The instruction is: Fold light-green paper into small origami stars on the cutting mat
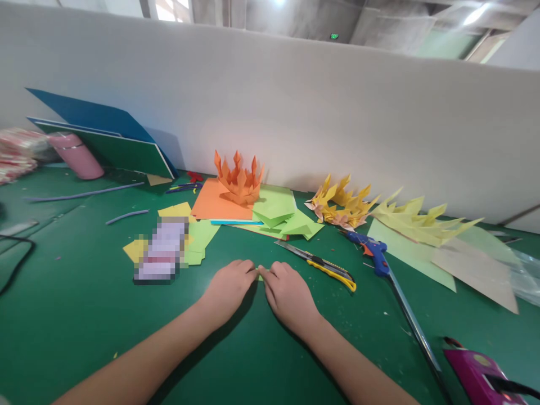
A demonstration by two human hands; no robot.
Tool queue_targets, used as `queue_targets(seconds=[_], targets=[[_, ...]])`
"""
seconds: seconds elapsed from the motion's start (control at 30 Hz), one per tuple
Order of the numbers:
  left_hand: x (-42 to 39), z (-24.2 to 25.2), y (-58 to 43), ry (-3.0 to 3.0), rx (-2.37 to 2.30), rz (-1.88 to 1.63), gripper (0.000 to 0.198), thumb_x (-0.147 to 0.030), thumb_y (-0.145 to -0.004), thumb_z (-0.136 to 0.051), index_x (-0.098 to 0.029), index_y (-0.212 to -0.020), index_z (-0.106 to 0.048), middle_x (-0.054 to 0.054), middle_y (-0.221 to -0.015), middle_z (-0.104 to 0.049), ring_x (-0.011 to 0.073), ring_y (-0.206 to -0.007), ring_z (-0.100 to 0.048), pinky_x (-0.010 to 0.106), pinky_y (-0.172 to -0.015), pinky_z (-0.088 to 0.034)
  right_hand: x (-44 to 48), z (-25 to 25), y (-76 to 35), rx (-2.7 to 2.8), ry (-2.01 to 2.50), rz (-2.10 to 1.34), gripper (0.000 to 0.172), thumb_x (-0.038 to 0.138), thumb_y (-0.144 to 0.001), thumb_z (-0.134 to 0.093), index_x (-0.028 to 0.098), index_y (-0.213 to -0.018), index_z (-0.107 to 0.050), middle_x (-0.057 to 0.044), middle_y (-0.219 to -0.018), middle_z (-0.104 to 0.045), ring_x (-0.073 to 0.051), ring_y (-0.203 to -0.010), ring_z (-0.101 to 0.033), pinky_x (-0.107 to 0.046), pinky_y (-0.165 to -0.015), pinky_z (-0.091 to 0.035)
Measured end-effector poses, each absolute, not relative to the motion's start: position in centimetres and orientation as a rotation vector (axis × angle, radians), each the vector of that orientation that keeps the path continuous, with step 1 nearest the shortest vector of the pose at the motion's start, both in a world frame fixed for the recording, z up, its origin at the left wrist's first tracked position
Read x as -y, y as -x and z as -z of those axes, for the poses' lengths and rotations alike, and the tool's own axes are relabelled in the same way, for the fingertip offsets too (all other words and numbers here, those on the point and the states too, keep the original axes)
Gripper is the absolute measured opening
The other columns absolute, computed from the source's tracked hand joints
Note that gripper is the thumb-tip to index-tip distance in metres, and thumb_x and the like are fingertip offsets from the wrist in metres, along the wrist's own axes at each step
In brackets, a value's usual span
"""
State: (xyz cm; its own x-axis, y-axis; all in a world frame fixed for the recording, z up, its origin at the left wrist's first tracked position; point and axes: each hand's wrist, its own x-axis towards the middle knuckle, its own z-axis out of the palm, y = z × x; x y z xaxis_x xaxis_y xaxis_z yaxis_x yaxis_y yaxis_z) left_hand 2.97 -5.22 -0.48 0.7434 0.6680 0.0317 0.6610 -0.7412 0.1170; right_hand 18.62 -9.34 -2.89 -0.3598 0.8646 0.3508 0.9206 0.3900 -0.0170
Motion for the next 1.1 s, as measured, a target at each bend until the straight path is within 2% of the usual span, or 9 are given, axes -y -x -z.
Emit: queue_targets(seconds=[0.2,0.33,0.43,0.57,0.8,0.97,1.1], targets=[[5.4,0.2,-3.4,-2.863,-1.173,-0.052,0.022,-0.008,-0.087,-0.045,-0.015,-0.099,-0.062,0.008,-0.096,-0.060,0.0196,-0.083,-0.056,0.032,-0.074,-0.047,9.6,2.7,-19.4,2.308,1.597,0.312,0.027,0.011,-0.081,-0.049,0.010,-0.102,-0.067,-0.008,-0.073,-0.058,-0.021,-0.069,-0.048,-0.031,-0.060,-0.036],[5.4,0.3,-3.4,-2.924,-1.140,-0.079,0.019,-0.015,-0.089,-0.045,-0.013,-0.097,-0.063,0.008,-0.090,-0.059,0.0212,-0.080,-0.056,0.033,-0.071,-0.046,9.4,2.9,-20.7,2.138,1.543,0.146,0.025,0.011,-0.083,-0.045,0.011,-0.091,-0.069,-0.008,-0.076,-0.060,-0.020,-0.073,-0.052,-0.032,-0.068,-0.043],[5.0,0.5,-3.2,-2.927,-1.060,-0.197,0.017,-0.021,-0.090,-0.048,-0.014,-0.092,-0.063,0.007,-0.087,-0.058,0.0210,-0.080,-0.055,0.033,-0.071,-0.045,9.0,3.2,-21.4,2.054,1.449,-0.002,0.023,0.020,-0.085,-0.050,0.015,-0.101,-0.065,-0.008,-0.089,-0.063,-0.020,-0.083,-0.056,-0.033,-0.076,-0.046],[4.3,0.9,-2.8,-2.910,-0.990,-0.291,0.022,-0.022,-0.092,-0.044,-0.015,-0.089,-0.064,0.006,-0.082,-0.058,0.0199,-0.078,-0.054,0.032,-0.071,-0.044,8.7,3.2,-21.5,2.105,1.348,-0.101,0.033,0.025,-0.082,-0.059,0.015,-0.114,-0.058,-0.009,-0.102,-0.064,-0.021,-0.096,-0.056,-0.036,-0.085,-0.046],[4.0,1.2,-2.5,-2.895,-0.926,-0.415,0.029,-0.027,-0.094,-0.039,-0.018,-0.090,-0.066,0.004,-0.079,-0.058,0.0171,-0.074,-0.052,0.030,-0.069,-0.042,8.5,2.7,-21.0,2.191,1.300,-0.097,0.015,0.022,-0.089,-0.050,0.017,-0.097,-0.061,-0.007,-0.090,-0.068,-0.019,-0.083,-0.058,-0.032,-0.075,-0.047],[4.0,1.3,-2.5,-2.876,-0.917,-0.405,0.023,-0.030,-0.090,-0.048,-0.018,-0.093,-0.067,0.005,-0.085,-0.060,0.0187,-0.080,-0.053,0.030,-0.072,-0.043,8.4,2.8,-20.9,2.283,1.241,0.064,0.018,0.021,-0.092,-0.045,0.016,-0.093,-0.062,-0.006,-0.088,-0.069,-0.019,-0.079,-0.057,-0.030,-0.073,-0.046],[3.9,1.4,-2.6,-2.868,-0.922,-0.444,0.025,-0.022,-0.092,-0.042,-0.016,-0.093,-0.067,0.006,-0.083,-0.060,0.0191,-0.079,-0.053,0.031,-0.071,-0.044,8.3,2.9,-20.9,2.272,1.220,0.088,0.024,0.019,-0.093,-0.041,0.016,-0.089,-0.065,-0.007,-0.085,-0.070,-0.018,-0.077,-0.058,-0.030,-0.072,-0.046]])
